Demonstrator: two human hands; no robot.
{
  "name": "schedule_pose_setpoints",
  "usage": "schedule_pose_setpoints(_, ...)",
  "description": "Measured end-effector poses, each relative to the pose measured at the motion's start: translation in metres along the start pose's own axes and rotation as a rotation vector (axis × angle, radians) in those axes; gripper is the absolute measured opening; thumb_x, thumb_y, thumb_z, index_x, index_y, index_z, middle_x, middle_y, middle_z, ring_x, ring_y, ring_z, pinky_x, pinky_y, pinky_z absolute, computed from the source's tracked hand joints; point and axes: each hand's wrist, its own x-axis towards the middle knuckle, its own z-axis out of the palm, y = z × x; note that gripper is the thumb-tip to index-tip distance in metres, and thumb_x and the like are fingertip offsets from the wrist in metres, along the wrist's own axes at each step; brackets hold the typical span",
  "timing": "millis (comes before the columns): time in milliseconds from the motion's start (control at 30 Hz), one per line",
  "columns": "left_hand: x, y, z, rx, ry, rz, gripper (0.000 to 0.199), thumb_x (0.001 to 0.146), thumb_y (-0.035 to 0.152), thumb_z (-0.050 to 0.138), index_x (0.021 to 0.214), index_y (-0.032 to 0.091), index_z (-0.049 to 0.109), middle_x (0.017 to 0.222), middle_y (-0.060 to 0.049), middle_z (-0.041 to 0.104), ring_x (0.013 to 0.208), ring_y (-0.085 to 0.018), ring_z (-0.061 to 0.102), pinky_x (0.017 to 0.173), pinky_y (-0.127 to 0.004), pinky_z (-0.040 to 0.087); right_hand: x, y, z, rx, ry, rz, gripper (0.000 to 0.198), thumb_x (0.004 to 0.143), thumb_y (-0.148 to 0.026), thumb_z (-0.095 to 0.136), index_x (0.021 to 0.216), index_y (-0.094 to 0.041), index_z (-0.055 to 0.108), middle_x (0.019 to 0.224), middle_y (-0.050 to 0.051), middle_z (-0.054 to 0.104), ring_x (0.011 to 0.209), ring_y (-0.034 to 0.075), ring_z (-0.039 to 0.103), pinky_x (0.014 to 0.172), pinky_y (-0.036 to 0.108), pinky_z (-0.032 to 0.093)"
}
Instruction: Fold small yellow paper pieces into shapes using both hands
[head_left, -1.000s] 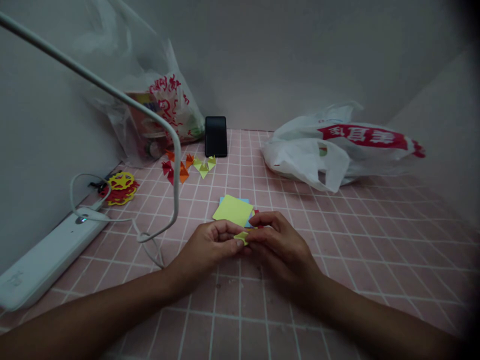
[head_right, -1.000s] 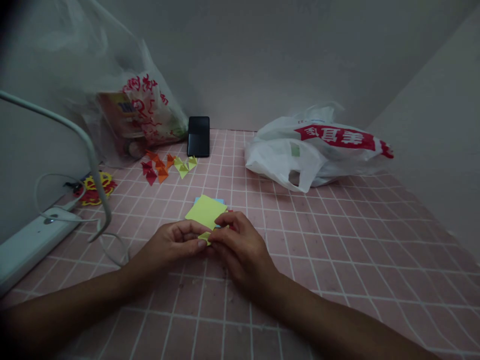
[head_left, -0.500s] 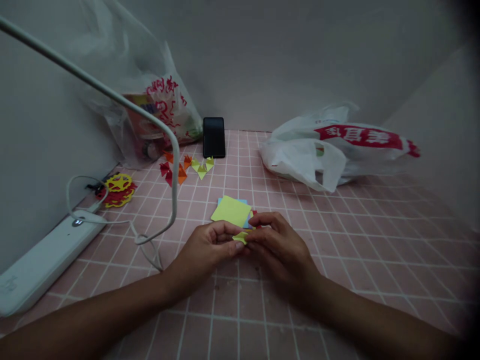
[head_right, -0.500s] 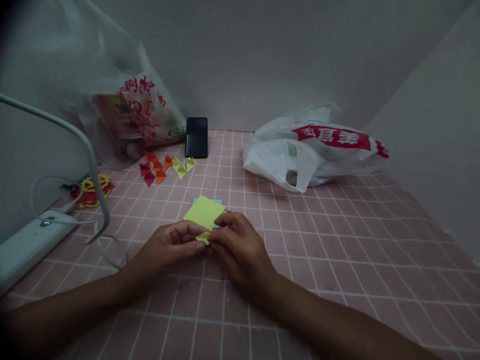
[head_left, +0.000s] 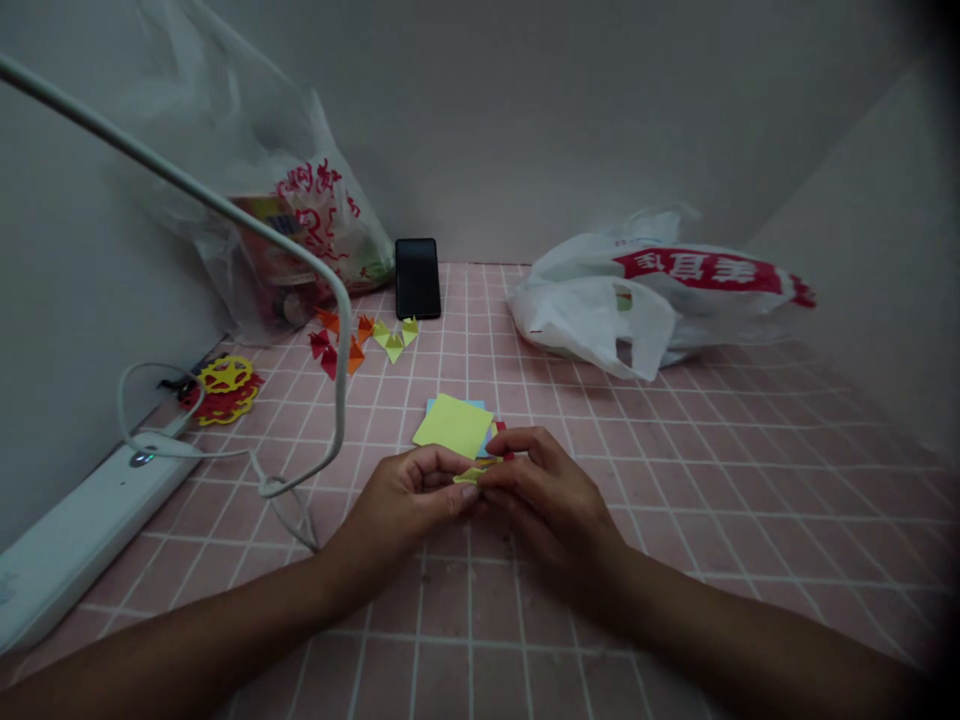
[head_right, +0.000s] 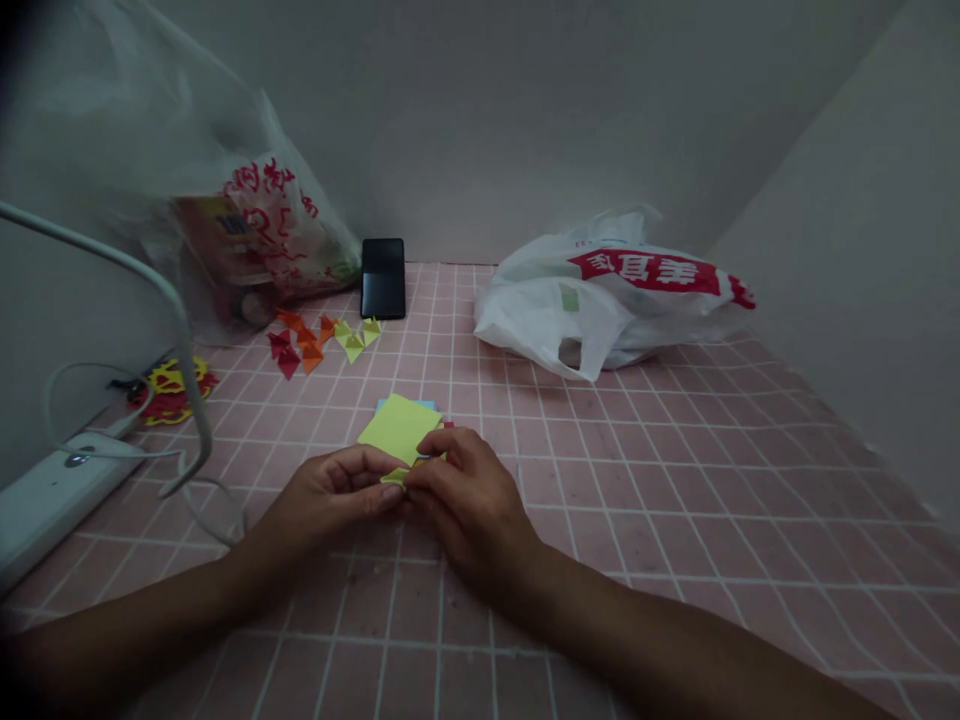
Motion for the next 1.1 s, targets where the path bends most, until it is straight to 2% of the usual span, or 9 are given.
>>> schedule_pose_setpoints(133,-0.0007,0.0035,0.0014,0.006,0.053,-0.036,0.024,0.064,0.026,0.082,0.08,0.014,0.068,0.07,-0.001,0.072,0.065,-0.012,0.066,0.069,-0.025,0.051,0.0029,-0.0011,-0.0029,0.083,0.038,0.053,0.016,0.088,-0.01,0.055,0.097,-0.022,0.061,0.1,0.006,0.058,0.096,0.021,0.057,0.084,0.039,0.049)
schedule_pose_setpoints(200,-0.0002,0.0038,0.0006,0.025,0.076,-0.037,0.026,0.064,0.027,0.082,0.081,0.013,0.068,0.073,-0.002,0.074,0.067,-0.013,0.067,0.07,-0.025,0.051,0.0048,-0.0014,-0.0039,0.178,0.09,0.19,0.012,0.09,-0.014,0.054,0.096,-0.022,0.059,0.094,0.005,0.06,0.091,0.02,0.058,0.079,0.036,0.049)
schedule_pose_setpoints(300,0.0011,0.0017,-0.0015,0.03,0.087,-0.027,0.027,0.065,0.029,0.083,0.082,0.014,0.069,0.076,-0.003,0.075,0.067,-0.013,0.068,0.069,-0.024,0.051,0.0065,-0.002,-0.0026,0.444,0.132,0.473,0.005,0.09,-0.023,0.055,0.095,-0.022,0.057,0.087,0.003,0.06,0.079,0.017,0.059,0.069,0.03,0.049)
schedule_pose_setpoints(400,0.0019,-0.0006,-0.0029,0.037,0.098,-0.02,0.027,0.065,0.03,0.083,0.083,0.014,0.07,0.075,-0.002,0.075,0.066,-0.012,0.068,0.069,-0.023,0.051,0.0074,-0.0035,0.0006,0.73,0.065,0.615,0.012,0.085,-0.026,0.062,0.093,-0.022,0.055,0.082,0.0,0.061,0.072,0.014,0.059,0.061,0.026,0.047)
schedule_pose_setpoints(500,0.0015,-0.0003,-0.0023,0.036,0.111,-0.029,0.029,0.063,0.03,0.084,0.082,0.014,0.07,0.072,-0.001,0.074,0.065,-0.012,0.068,0.068,-0.023,0.051,0.0079,-0.0046,0.0024,0.814,-0.007,0.651,0.016,0.08,-0.025,0.066,0.091,-0.021,0.055,0.082,0.0,0.061,0.071,0.013,0.058,0.06,0.024,0.045)
schedule_pose_setpoints(700,-0.0017,0.0054,0.0024,0.052,0.131,-0.064,0.028,0.062,0.028,0.083,0.081,0.014,0.069,0.07,-0.001,0.073,0.066,-0.012,0.067,0.068,-0.022,0.05,0.008,-0.0027,0.0016,0.735,-0.055,0.641,0.012,0.08,-0.026,0.067,0.086,-0.019,0.059,0.083,0.001,0.063,0.077,0.015,0.06,0.07,0.029,0.048)
schedule_pose_setpoints(1100,0.0018,-0.0036,-0.0019,0.158,0.086,0.064,0.023,0.066,0.027,0.079,0.083,0.016,0.068,0.077,-0.002,0.072,0.07,-0.015,0.065,0.071,-0.029,0.051,0.0098,-0.003,0.0003,0.695,-0.041,0.652,0.008,0.078,-0.022,0.065,0.08,-0.019,0.059,0.074,-0.001,0.06,0.068,0.012,0.056,0.061,0.025,0.044)
